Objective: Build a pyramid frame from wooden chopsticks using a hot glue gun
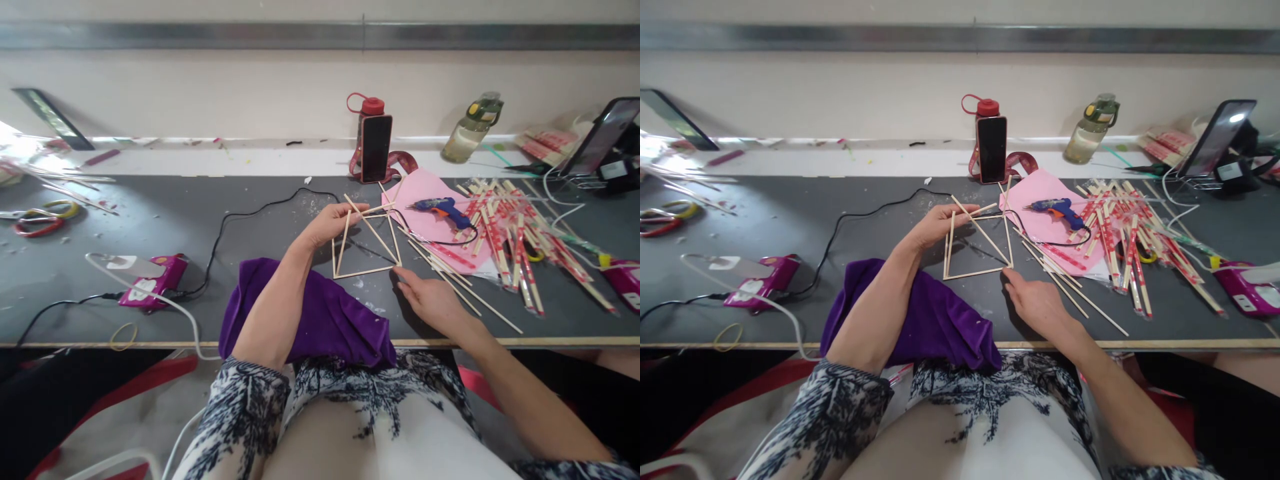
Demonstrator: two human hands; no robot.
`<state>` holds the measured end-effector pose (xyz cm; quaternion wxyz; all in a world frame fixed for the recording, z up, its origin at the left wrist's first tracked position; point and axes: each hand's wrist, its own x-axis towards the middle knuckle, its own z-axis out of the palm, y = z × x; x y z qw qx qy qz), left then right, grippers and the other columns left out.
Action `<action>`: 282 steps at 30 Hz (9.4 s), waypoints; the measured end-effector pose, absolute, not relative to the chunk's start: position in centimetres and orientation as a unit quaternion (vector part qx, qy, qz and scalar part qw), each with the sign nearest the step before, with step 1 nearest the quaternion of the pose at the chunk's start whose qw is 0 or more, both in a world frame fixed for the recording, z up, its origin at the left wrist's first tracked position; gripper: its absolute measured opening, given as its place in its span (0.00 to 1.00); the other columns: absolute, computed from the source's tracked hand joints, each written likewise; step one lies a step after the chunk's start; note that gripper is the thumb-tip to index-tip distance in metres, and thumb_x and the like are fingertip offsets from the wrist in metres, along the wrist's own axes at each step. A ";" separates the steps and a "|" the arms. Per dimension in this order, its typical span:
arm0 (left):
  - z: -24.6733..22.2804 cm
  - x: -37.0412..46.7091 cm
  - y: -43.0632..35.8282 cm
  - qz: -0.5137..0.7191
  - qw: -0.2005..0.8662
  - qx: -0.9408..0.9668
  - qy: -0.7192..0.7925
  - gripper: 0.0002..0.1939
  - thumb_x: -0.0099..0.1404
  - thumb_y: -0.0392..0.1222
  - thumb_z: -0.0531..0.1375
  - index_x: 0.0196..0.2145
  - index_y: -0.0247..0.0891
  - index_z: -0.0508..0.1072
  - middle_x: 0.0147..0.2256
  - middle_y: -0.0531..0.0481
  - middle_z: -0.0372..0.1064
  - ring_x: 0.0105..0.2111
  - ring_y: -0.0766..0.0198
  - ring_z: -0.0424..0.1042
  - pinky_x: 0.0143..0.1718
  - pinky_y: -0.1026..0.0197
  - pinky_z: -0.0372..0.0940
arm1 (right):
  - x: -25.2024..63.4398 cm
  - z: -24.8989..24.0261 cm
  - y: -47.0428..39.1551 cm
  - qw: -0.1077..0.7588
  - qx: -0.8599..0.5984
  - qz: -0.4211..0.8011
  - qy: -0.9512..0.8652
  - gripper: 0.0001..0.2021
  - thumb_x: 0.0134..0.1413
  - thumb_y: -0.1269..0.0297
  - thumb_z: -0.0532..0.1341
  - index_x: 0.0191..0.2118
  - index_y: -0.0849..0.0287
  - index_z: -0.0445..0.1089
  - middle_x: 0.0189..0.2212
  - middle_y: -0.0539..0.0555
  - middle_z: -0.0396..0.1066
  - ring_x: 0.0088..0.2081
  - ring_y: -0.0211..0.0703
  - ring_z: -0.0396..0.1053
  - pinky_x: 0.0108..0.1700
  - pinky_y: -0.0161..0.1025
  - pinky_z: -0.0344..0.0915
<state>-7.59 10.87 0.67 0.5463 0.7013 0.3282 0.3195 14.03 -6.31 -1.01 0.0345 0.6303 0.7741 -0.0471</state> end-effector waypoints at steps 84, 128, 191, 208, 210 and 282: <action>1.0 -7.2 10.9 0.297 0.459 0.793 0.267 0.22 0.61 0.53 0.56 0.43 0.33 0.77 0.41 0.46 0.74 0.42 0.60 0.69 0.49 0.59 0.60 | 9.7 0.3 5.1 -0.530 0.491 -0.284 0.630 0.09 0.46 0.65 0.63 0.37 0.58 0.72 0.33 0.51 0.76 0.34 0.39 0.72 0.36 0.37 0.67; 0.8 -6.8 10.5 0.390 0.583 0.651 0.290 0.18 0.48 0.46 0.68 0.36 0.33 0.78 0.32 0.47 0.74 0.32 0.67 0.70 0.40 0.62 0.63 | 9.6 0.7 4.8 -0.523 0.508 -0.251 0.637 0.08 0.46 0.66 0.63 0.35 0.59 0.73 0.28 0.48 0.73 0.29 0.36 0.69 0.31 0.34 0.64; 1.4 -6.9 10.2 0.380 0.543 0.665 0.343 0.16 0.50 0.48 0.66 0.34 0.34 0.79 0.35 0.45 0.75 0.35 0.63 0.71 0.43 0.59 0.63 | 25.6 -0.3 -2.8 -0.461 0.674 -0.116 0.566 0.08 0.47 0.59 0.64 0.34 0.55 0.74 0.28 0.52 0.73 0.29 0.43 0.69 0.35 0.41 0.65; 1.1 -6.6 10.4 0.396 0.548 0.657 0.333 0.14 0.50 0.47 0.66 0.32 0.36 0.79 0.35 0.46 0.75 0.35 0.64 0.71 0.41 0.60 0.64 | 26.1 -2.1 -2.8 -0.222 0.700 0.004 0.679 0.11 0.53 0.61 0.56 0.37 0.54 0.74 0.36 0.52 0.75 0.36 0.45 0.71 0.35 0.40 0.63; 1.2 -6.6 10.3 0.397 0.551 0.652 0.337 0.14 0.50 0.48 0.66 0.31 0.36 0.79 0.36 0.46 0.75 0.36 0.63 0.71 0.41 0.60 0.64 | 26.3 -2.0 -3.3 -0.265 0.696 -0.019 0.667 0.10 0.53 0.60 0.56 0.37 0.55 0.74 0.35 0.52 0.75 0.35 0.44 0.71 0.37 0.41 0.64; 5.5 -2.5 0.1 0.325 0.551 0.753 0.151 0.20 0.66 0.48 0.53 0.21 0.34 0.70 0.21 0.48 0.67 0.23 0.68 0.66 0.27 0.65 0.60 | 30.8 -0.8 -10.0 -0.251 0.749 -0.113 0.603 0.11 0.56 0.55 0.58 0.37 0.55 0.73 0.28 0.49 0.73 0.28 0.39 0.70 0.33 0.36 0.63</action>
